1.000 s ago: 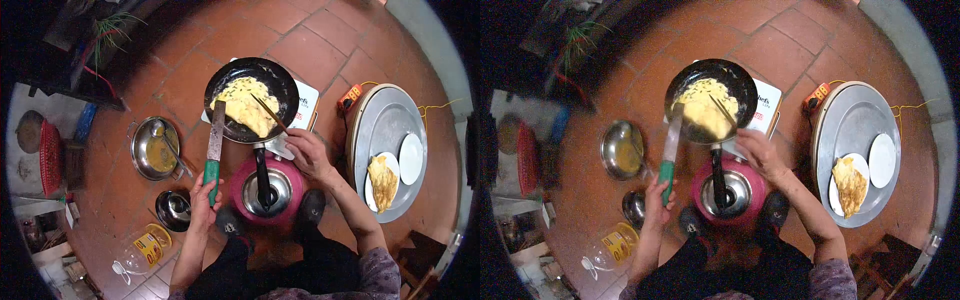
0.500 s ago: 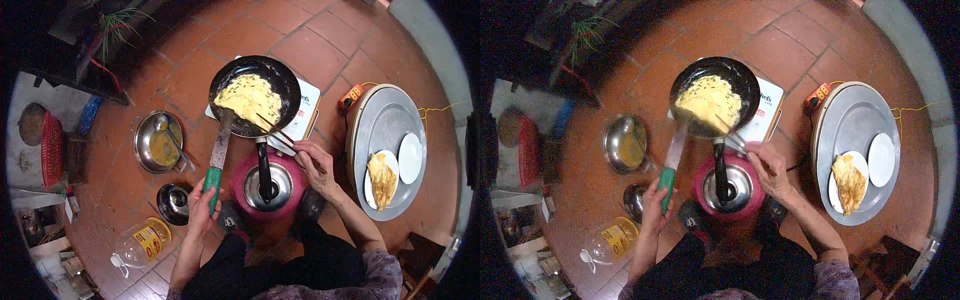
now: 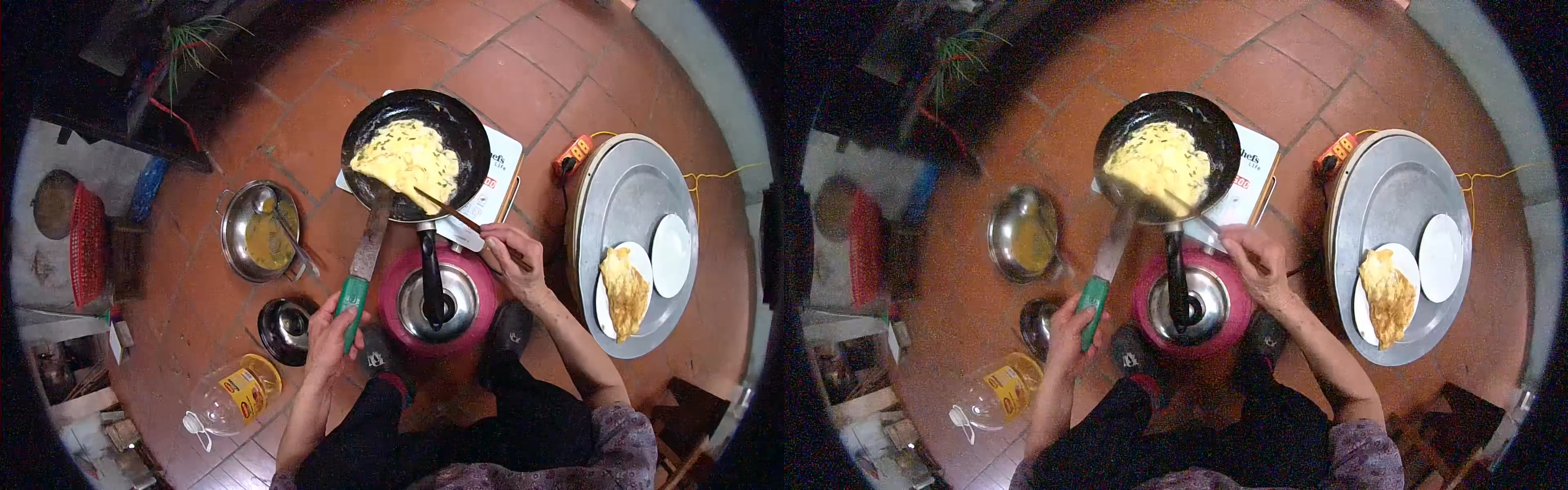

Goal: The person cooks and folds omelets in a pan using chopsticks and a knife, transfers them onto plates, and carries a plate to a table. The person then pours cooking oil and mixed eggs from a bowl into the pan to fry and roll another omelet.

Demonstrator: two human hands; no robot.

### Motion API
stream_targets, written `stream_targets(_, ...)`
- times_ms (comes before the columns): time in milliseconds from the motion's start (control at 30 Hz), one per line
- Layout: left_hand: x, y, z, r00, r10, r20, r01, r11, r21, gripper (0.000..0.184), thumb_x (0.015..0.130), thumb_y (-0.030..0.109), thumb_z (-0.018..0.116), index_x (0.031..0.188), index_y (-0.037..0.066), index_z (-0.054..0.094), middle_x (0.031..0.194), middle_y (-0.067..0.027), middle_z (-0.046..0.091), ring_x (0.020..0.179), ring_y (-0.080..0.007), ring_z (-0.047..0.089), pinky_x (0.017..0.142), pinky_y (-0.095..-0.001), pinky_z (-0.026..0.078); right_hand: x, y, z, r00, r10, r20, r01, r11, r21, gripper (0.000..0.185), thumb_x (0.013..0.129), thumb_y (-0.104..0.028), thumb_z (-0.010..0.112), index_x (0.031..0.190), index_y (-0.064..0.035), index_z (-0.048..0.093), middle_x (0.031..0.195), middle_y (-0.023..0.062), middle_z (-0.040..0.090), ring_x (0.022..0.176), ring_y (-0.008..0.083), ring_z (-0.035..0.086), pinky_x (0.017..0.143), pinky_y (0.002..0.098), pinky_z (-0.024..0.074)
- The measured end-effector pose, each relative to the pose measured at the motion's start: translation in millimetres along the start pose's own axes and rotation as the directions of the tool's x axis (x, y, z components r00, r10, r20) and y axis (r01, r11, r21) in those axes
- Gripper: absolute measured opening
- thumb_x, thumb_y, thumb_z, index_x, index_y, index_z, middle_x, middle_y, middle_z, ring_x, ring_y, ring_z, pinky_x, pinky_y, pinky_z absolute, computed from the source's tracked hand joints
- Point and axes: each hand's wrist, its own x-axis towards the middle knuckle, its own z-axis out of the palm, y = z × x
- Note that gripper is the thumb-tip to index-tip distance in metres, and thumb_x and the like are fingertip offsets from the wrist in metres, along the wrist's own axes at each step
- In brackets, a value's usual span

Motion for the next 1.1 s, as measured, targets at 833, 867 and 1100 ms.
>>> stream_targets(833, 31.3, 16.2, 24.3, 0.981, -0.125, 0.15, 0.139, 0.986, -0.088, 0.03, 0.084, 0.013, 0.053, 0.112, 0.004, 0.05, 0.085, -0.0079, 0.062, 0.049, -0.0101, 0.052, 0.037, -0.0208, 0.039, -4.7, 11.8, -4.5, 0.906, 0.385, -0.177, -0.297, 0.875, 0.384, 0.024, 0.091, -0.018, 0.049, 0.097, 0.0026, 0.061, 0.096, 0.0073, 0.062, 0.086, 0.0135, 0.058, 0.08, 0.0267, 0.0475)
stream_targets(867, 33.4, 13.0, 24.0, 0.981, -0.126, 0.15, 0.14, 0.986, -0.088, 0.03, 0.084, 0.013, 0.053, 0.112, 0.004, 0.05, 0.085, -0.0079, 0.062, 0.049, -0.0101, 0.052, 0.037, -0.0208, 0.039, -3.5, 8.1, -7.2, 0.908, 0.38, -0.174, -0.297, 0.88, 0.372, 0.024, 0.092, -0.018, 0.049, 0.098, 0.0026, 0.061, 0.097, 0.0081, 0.061, 0.088, 0.014, 0.058, 0.081, 0.0271, 0.0472)
stream_targets(1100, 44.6, -17.7, 18.8, 0.984, -0.096, 0.152, 0.123, 0.975, -0.184, 0.041, 0.082, 0.012, 0.054, 0.122, 0.008, 0.043, 0.086, -0.0073, 0.06, 0.048, -0.0091, 0.048, 0.034, -0.0188, 0.034, -4.6, -29.2, -30.7, 0.995, 0.055, -0.078, -0.047, 0.993, 0.104, 0.019, 0.088, -0.01, 0.05, 0.1, 0.0021, 0.059, 0.104, 0.0137, 0.058, 0.097, 0.0204, 0.055, 0.085, 0.0331, 0.0446)
